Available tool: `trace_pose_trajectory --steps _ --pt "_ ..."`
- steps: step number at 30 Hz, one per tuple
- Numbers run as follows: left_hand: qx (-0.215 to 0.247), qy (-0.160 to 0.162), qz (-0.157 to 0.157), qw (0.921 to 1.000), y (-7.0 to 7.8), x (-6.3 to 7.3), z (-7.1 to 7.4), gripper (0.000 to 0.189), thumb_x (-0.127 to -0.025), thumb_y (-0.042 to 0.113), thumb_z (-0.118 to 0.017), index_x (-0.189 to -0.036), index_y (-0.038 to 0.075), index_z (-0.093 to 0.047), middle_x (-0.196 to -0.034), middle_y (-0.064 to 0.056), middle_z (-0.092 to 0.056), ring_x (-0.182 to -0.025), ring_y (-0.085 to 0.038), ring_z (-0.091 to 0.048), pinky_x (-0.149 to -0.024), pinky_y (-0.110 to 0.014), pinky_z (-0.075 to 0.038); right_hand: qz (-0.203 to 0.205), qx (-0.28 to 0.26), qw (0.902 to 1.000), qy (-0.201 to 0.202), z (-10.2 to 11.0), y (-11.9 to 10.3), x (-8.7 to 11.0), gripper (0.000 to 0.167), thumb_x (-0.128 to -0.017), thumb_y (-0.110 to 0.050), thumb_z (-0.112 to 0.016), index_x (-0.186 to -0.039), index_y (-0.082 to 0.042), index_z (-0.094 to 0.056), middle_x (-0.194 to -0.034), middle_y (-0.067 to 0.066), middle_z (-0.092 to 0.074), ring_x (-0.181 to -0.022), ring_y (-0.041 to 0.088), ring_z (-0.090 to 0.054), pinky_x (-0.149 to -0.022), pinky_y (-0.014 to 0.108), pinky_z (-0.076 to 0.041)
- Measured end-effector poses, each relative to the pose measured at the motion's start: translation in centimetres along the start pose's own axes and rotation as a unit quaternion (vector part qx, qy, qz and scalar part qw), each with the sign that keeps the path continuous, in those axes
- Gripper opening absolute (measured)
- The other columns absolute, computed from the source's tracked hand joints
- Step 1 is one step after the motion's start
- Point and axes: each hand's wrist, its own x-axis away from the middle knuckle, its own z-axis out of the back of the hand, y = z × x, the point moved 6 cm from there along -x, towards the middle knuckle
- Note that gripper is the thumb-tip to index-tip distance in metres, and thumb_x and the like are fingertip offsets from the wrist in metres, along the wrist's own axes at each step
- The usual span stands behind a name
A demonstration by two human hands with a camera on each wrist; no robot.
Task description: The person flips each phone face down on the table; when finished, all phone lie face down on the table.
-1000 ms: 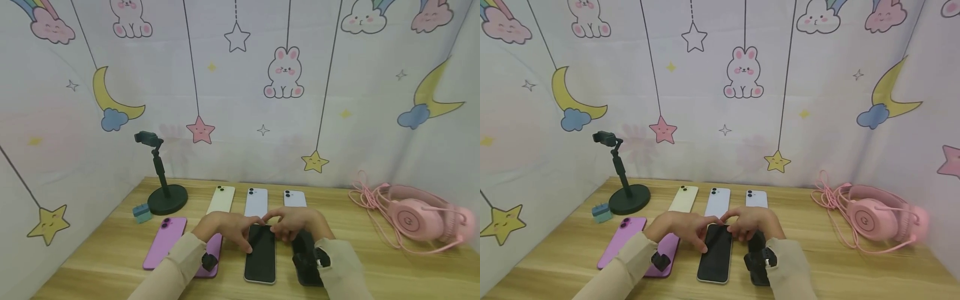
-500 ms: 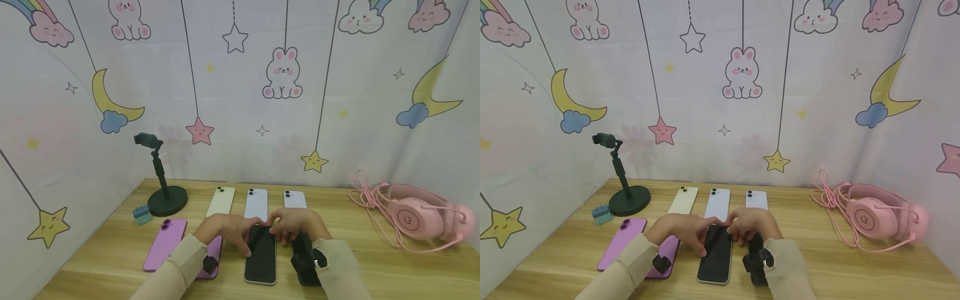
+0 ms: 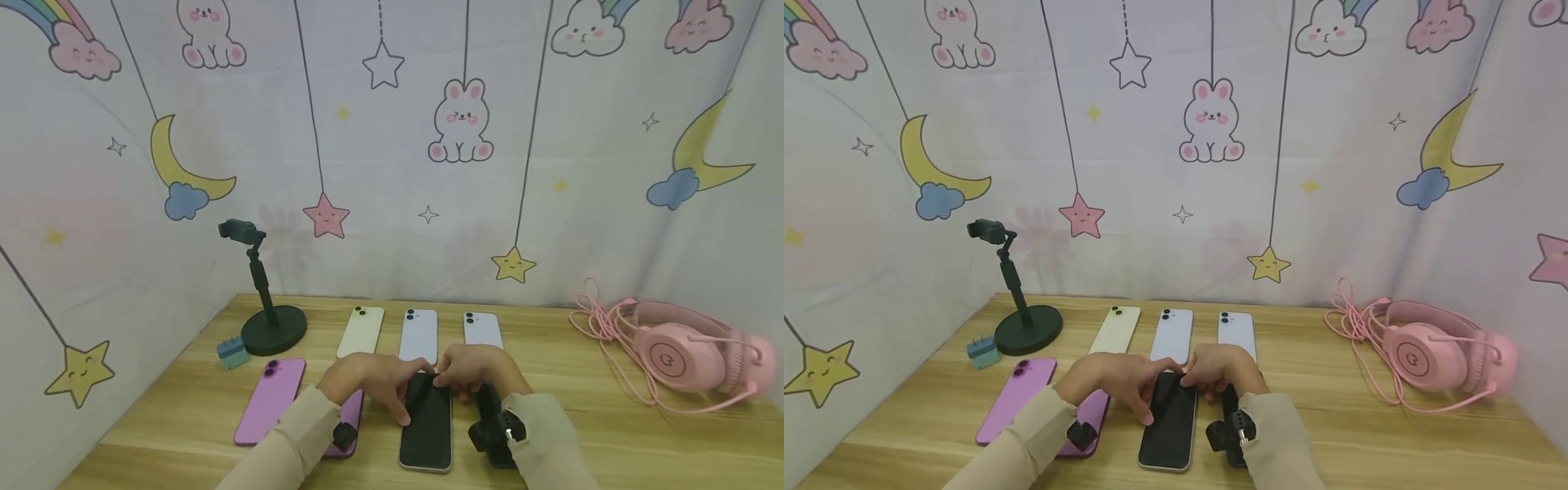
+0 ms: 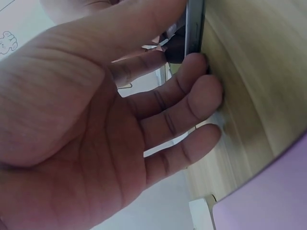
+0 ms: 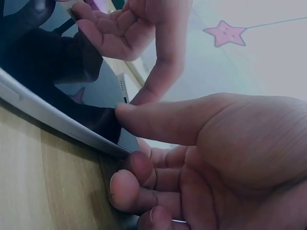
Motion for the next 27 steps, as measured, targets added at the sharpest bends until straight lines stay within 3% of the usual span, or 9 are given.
trace_pose_trajectory --steps 7,13,20,27 --pt "-0.011 0.005 -0.008 0.9999 0.1 0.0 0.0 0.081 -0.081 0.022 -0.086 -0.145 0.02 -0.036 -0.076 0.006 -0.062 -0.072 -0.004 -0.056 -0.072 -0.022 -0.044 -0.02 -0.031 0.9993 0.008 0.2 0.2 0.3 0.006 -0.097 -0.013 -0.065 -0.093 -0.009 -0.064 -0.071 0.006 -0.061 -0.056 0.014 -0.061 -0.052 0.025 -0.044" --pt "-0.015 0.009 -0.014 0.9997 0.1 -0.1 0.1 0.082 -0.081 0.023 -0.086 -0.145 0.019 -0.036 -0.076 0.006 -0.061 -0.072 -0.004 -0.056 -0.073 -0.022 -0.043 -0.034 -0.056 0.9978 0.008 0.9 0.4 0.7 0.008 -0.097 -0.015 -0.064 -0.103 -0.011 -0.064 -0.08 0.011 -0.069 -0.064 0.019 -0.069 -0.059 0.03 -0.052" --pt "-0.019 0.008 -0.001 0.9998 0.0 0.1 0.1 0.082 -0.082 0.025 -0.085 -0.147 0.02 -0.035 -0.079 0.005 -0.06 -0.073 -0.005 -0.055 -0.073 -0.023 -0.043 -0.018 -0.103 0.9945 0.0 1.0 0.6 0.7 0.012 -0.1 -0.014 -0.061 -0.107 -0.008 -0.066 -0.079 0.012 -0.069 -0.062 0.017 -0.069 -0.056 0.028 -0.049" --pt "-0.014 0.011 0.008 0.9998 -0.3 0.1 -0.1 0.081 -0.084 0.027 -0.083 -0.146 0.021 -0.031 -0.081 0.004 -0.06 -0.076 -0.007 -0.056 -0.075 -0.024 -0.044 -0.013 -0.165 0.9862 0.008 0.9 1.2 0.3 0.012 -0.1 -0.013 -0.059 -0.112 -0.01 -0.062 -0.075 0.008 -0.062 -0.051 0.012 -0.055 -0.05 0.023 -0.043"
